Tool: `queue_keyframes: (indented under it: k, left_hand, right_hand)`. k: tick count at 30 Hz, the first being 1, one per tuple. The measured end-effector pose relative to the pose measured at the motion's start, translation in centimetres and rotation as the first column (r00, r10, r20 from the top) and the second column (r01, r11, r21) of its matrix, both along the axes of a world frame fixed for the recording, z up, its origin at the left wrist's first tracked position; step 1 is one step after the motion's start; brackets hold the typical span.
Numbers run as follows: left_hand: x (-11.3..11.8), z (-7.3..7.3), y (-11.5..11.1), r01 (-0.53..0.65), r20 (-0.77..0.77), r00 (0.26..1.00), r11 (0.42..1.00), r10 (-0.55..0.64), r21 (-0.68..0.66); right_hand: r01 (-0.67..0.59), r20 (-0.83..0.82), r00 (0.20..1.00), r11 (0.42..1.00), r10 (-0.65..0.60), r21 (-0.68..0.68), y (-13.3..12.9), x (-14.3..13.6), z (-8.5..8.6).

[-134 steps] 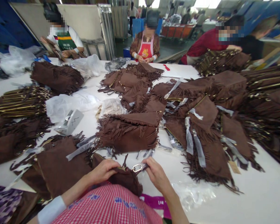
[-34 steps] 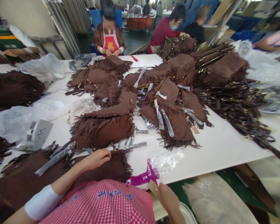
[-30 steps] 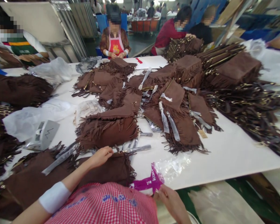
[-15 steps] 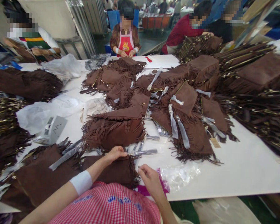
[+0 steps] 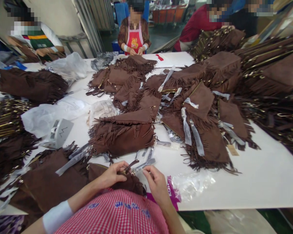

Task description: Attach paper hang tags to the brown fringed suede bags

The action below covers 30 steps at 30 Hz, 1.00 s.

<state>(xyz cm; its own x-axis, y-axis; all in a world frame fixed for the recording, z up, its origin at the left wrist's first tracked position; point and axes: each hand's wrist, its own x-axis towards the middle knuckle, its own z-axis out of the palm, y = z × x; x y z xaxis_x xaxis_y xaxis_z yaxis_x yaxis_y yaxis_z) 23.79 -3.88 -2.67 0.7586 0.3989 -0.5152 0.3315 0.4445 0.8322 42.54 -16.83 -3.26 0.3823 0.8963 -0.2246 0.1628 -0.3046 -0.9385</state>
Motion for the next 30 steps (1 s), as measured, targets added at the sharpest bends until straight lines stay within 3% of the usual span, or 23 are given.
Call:
queue_keyframes:
  k: [4, 8, 13, 30]
  left_hand:
    - [-1.1, 1.2, -0.5, -0.026, 0.083, 0.996, 0.995, 0.034, -0.097]
    - [-1.2, 1.1, -0.7, -0.065, 0.101, 0.992, 0.987, 0.080, -0.145]
    - [-1.1, 0.7, -0.9, -0.120, 0.091, 0.986, 0.968, 0.142, -0.220]
    - [-0.9, 0.2, -0.9, -0.145, 0.082, 0.982, 0.956, 0.171, -0.254]
  right_hand:
    - [-0.089, 0.015, 0.996, 0.996, 0.089, 0.002, 0.0, -0.4, 1.2]
    - [-0.144, -0.031, 0.989, 0.989, 0.143, -0.043, 0.0, -1.2, 1.5]
    - [-0.135, -0.042, 0.990, 0.989, 0.133, -0.065, 0.3, -2.1, 1.2]
    - [-0.095, 0.008, 0.995, 0.995, 0.095, -0.035, 0.9, -3.3, 0.3]
